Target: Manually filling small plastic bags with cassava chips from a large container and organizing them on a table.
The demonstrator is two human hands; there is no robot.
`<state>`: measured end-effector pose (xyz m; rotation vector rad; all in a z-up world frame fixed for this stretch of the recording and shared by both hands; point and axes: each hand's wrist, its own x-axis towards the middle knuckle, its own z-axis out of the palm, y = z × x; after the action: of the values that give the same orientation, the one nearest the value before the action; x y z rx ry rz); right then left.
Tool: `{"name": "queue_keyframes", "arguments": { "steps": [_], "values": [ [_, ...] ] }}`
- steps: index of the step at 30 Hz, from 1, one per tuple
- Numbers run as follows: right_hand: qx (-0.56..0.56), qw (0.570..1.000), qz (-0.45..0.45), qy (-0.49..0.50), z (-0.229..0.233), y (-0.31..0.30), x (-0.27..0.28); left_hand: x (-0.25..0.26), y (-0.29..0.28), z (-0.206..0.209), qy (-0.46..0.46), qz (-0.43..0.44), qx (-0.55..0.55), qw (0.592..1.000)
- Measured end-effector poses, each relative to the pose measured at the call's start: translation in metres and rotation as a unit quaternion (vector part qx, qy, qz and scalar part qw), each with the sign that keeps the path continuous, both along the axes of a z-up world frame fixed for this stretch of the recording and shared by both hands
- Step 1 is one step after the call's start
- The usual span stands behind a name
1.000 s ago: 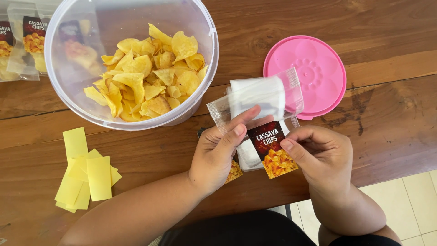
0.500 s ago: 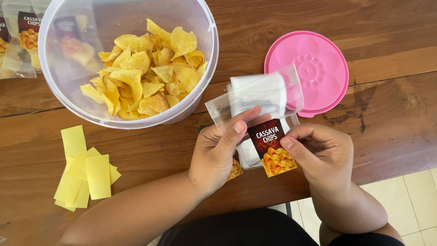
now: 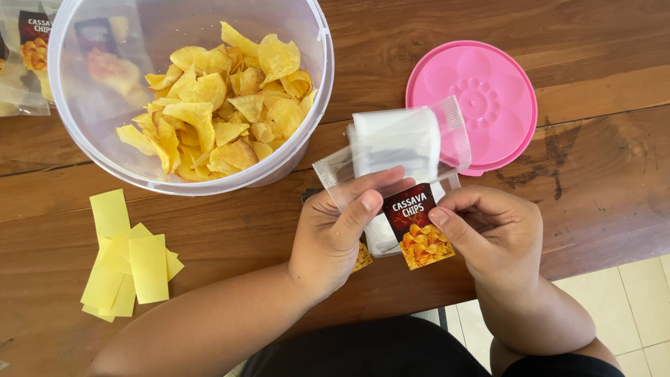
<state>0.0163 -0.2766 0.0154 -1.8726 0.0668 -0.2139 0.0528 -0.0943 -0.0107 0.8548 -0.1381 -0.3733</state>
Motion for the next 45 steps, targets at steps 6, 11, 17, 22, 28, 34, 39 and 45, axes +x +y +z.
{"name": "queue_keyframes", "arguments": {
  "steps": [6, 11, 17, 22, 28, 34, 39, 45],
  "values": [
    [-0.016, 1.000, -0.006, -0.008, 0.000, 0.000, 0.000, 0.000, 0.002, -0.001, -0.044, -0.002, 0.030, 0.999],
    [-0.014, 1.000, 0.000, -0.017, -0.003, -0.003, 0.000, 0.001, 0.002, -0.007, -0.048, 0.014, 0.028, 0.998],
    [0.038, 0.997, 0.040, -0.045, 0.002, 0.000, 0.001, 0.000, 0.000, 0.006, 0.021, 0.025, 0.089, 0.995],
    [0.012, 0.997, 0.061, -0.055, 0.002, 0.000, 0.001, -0.003, -0.005, 0.005, -0.015, 0.045, 0.003, 0.999],
    [0.020, 0.995, 0.065, -0.069, 0.000, 0.000, 0.001, -0.006, -0.003, 0.009, -0.048, 0.044, 0.001, 0.998],
    [0.048, 0.995, 0.080, -0.023, -0.004, -0.003, 0.001, -0.004, 0.002, 0.016, -0.146, 0.081, 0.132, 0.977],
    [0.091, 0.990, 0.104, -0.017, 0.000, -0.001, 0.002, -0.003, 0.002, 0.013, -0.187, 0.089, 0.188, 0.960],
    [-0.067, 0.996, 0.045, -0.029, 0.006, 0.003, 0.002, -0.002, -0.001, 0.009, -0.072, 0.066, 0.047, 0.994]
  ]
}}
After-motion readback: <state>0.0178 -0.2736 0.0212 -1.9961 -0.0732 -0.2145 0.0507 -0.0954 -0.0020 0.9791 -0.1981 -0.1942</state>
